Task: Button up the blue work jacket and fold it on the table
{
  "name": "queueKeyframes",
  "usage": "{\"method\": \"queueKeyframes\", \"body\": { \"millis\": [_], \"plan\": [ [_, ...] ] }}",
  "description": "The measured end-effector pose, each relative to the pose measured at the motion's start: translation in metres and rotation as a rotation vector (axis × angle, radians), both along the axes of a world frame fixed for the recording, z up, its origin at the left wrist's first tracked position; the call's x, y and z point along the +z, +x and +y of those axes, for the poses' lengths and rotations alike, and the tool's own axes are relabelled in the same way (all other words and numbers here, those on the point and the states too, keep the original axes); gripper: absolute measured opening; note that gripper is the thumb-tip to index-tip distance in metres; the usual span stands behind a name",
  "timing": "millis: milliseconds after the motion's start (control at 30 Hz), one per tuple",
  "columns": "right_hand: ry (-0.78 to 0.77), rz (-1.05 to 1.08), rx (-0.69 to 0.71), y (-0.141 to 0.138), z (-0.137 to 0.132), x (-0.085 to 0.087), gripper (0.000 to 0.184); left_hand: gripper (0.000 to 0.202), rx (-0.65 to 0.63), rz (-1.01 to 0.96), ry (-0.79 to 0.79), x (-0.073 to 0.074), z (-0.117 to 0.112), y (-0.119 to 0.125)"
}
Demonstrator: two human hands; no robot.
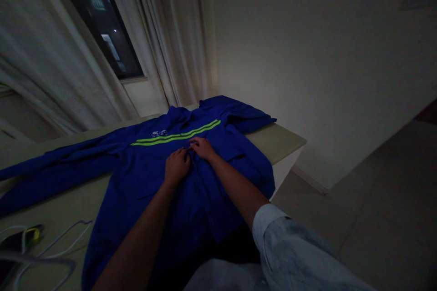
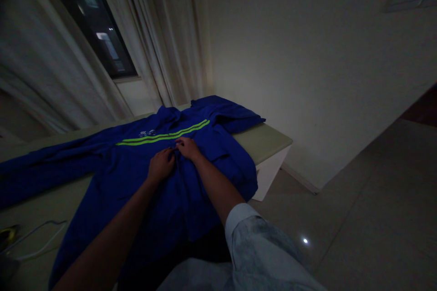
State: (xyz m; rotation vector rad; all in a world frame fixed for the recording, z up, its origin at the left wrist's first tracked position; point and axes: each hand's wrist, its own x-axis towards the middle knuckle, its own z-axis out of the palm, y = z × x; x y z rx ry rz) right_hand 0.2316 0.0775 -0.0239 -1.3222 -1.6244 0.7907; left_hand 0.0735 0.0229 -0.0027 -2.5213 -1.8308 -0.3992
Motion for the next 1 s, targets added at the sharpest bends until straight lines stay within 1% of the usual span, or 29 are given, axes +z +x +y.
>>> {"method": "queueKeyframes", "body": {
  "millis": [100,200,267,367,467,533,633,733,833,900,1000],
  "plan": [
    [-0.011,-0.079,-0.021,-0.001,0.0,0.002,0.028,0.046,-0.019,0.033,-0.021,0.006,0.002,-0.001],
    [-0.037,-0.174,-0.055,-0.002,0.004,0.005,0.027,0.04,-0.072,0.059,-0.046,0.015,0.008,-0.005],
    [-0.049,-0.223,-0.046,-0.002,0.011,0.007,0.027,0.036,-0.088,0.063,-0.047,0.019,0.012,-0.008],
    [-0.046,-0.277,-0.02,0.002,0.03,0.014,0.03,0.033,-0.073,0.048,-0.021,0.017,0.014,-0.01],
    [-0.018,-0.299,-0.058,0.01,0.06,0.026,0.037,0.032,-0.061,0.021,-0.003,0.012,0.012,-0.01],
    [-0.016,-0.297,-0.124,0.015,0.085,0.035,0.043,0.03,-0.06,0.005,0.001,0.01,0.011,-0.009],
    [-0.059,-0.285,-0.249,0.016,0.127,0.045,0.048,0.028,-0.055,-0.017,0.0,0.01,0.009,-0.008],
    [-0.109,-0.272,-0.358,0.007,0.167,0.047,0.053,0.027,-0.048,-0.06,-0.016,0.01,0.009,-0.008],
    [-0.125,-0.26,-0.429,-0.004,0.2,0.043,0.062,0.028,-0.036,-0.105,-0.028,0.008,0.01,-0.007],
    [-0.131,-0.257,-0.452,-0.01,0.219,0.041,0.058,0.028,-0.028,-0.133,-0.038,0.008,0.01,-0.006],
    [-0.112,-0.259,-0.46,-0.019,0.245,0.041,0.038,0.029,-0.024,-0.174,-0.057,0.008,0.01,-0.006]
  ]
}}
